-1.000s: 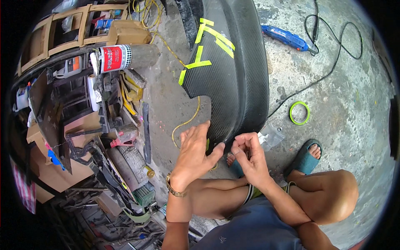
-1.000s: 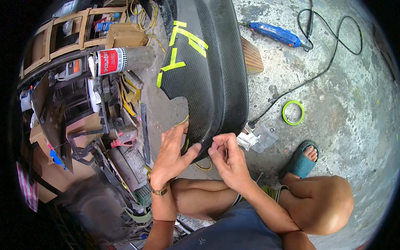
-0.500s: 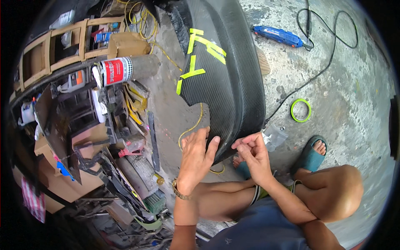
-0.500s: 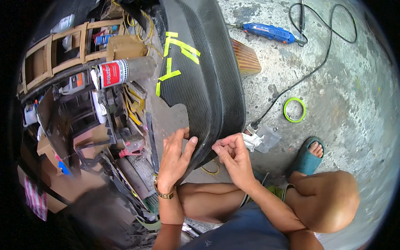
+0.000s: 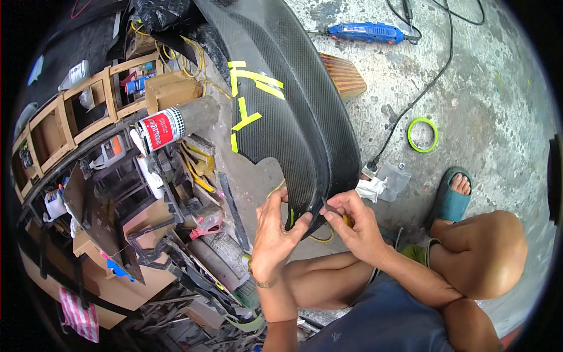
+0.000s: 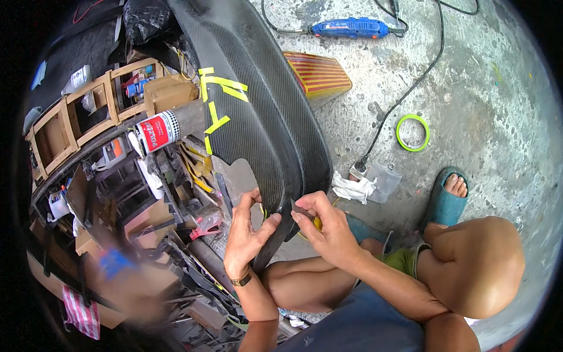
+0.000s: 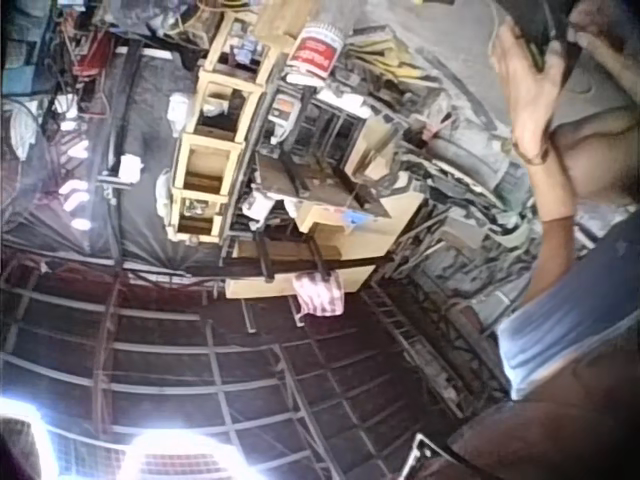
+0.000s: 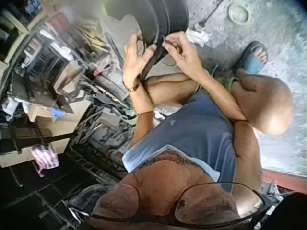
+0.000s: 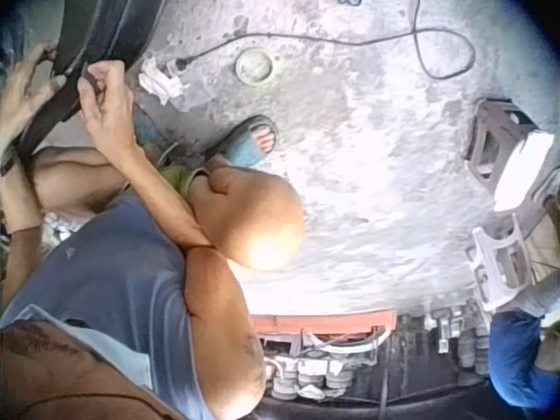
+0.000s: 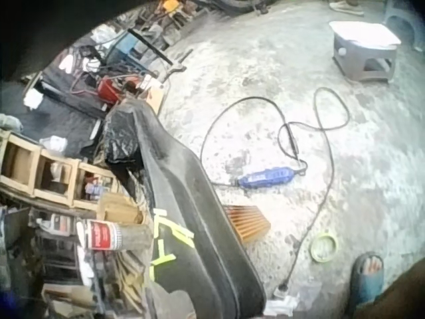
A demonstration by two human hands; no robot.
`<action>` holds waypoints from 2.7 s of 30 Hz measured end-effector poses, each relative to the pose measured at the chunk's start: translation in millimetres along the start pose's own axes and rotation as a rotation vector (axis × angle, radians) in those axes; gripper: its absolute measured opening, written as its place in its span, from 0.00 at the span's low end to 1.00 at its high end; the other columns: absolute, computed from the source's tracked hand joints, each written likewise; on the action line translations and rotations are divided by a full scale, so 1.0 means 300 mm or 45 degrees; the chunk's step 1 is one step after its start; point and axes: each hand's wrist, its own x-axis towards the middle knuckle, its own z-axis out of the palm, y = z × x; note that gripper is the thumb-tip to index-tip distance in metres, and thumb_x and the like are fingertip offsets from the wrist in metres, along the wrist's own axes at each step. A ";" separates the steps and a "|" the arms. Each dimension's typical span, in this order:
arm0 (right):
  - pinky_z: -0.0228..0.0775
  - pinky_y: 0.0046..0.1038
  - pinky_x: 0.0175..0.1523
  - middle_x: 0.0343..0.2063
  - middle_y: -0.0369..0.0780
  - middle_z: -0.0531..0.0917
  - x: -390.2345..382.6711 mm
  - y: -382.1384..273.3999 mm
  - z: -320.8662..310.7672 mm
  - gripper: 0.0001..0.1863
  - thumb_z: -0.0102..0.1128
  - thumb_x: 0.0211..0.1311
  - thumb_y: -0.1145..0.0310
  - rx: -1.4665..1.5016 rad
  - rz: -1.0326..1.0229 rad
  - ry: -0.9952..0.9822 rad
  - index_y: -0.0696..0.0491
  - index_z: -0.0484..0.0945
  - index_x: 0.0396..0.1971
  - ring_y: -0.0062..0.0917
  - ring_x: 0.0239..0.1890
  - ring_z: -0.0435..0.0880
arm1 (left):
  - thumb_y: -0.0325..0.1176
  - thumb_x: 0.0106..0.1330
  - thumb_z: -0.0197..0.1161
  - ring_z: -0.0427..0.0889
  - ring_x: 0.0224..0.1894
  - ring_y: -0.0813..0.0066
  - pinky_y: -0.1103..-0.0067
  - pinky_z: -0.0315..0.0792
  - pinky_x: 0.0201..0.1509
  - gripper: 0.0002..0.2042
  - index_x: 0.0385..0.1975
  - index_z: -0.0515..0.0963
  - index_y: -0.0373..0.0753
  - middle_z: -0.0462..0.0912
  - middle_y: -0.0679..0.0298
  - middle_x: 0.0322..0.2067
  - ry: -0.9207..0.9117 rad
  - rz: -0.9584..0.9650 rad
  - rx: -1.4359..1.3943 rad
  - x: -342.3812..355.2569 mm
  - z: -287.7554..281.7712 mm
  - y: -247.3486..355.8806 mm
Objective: The person uses a utility knife to trim excess material from the edge of a carbon fiber car bumper and затем applies pieces of yellow tape to secure a section of the part.
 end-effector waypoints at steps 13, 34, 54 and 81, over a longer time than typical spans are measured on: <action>0.76 0.25 0.46 0.42 0.45 0.86 0.001 -0.030 -0.003 0.08 0.66 0.63 0.78 -0.125 -0.139 -0.061 0.60 0.80 0.42 0.28 0.43 0.87 | 0.43 0.52 0.79 0.72 0.57 0.60 0.67 0.61 0.66 0.39 0.62 0.70 0.33 0.77 0.57 0.51 -0.088 -0.037 -0.025 -0.003 -0.008 -0.026; 0.78 0.31 0.43 0.40 0.46 0.85 0.028 -0.052 -0.020 0.08 0.64 0.64 0.77 -0.171 -0.183 -0.161 0.61 0.82 0.42 0.37 0.39 0.87 | 0.41 0.52 0.79 0.73 0.58 0.59 0.67 0.61 0.66 0.37 0.61 0.71 0.32 0.78 0.56 0.50 -0.099 -0.007 -0.058 0.004 -0.015 -0.019; 0.79 0.32 0.44 0.42 0.48 0.85 0.020 -0.068 -0.011 0.07 0.64 0.64 0.78 -0.423 -0.298 -0.152 0.61 0.81 0.40 0.40 0.41 0.86 | 0.41 0.55 0.77 0.76 0.57 0.56 0.66 0.61 0.66 0.35 0.61 0.72 0.31 0.80 0.52 0.51 -0.033 0.057 0.065 -0.011 -0.008 -0.012; 0.79 0.37 0.43 0.45 0.48 0.83 0.034 -0.057 -0.029 0.09 0.64 0.65 0.74 -0.414 -0.272 -0.246 0.59 0.81 0.44 0.46 0.41 0.85 | 0.44 0.54 0.78 0.76 0.56 0.56 0.67 0.61 0.66 0.37 0.61 0.72 0.29 0.80 0.52 0.50 -0.023 0.051 0.092 -0.008 -0.012 -0.020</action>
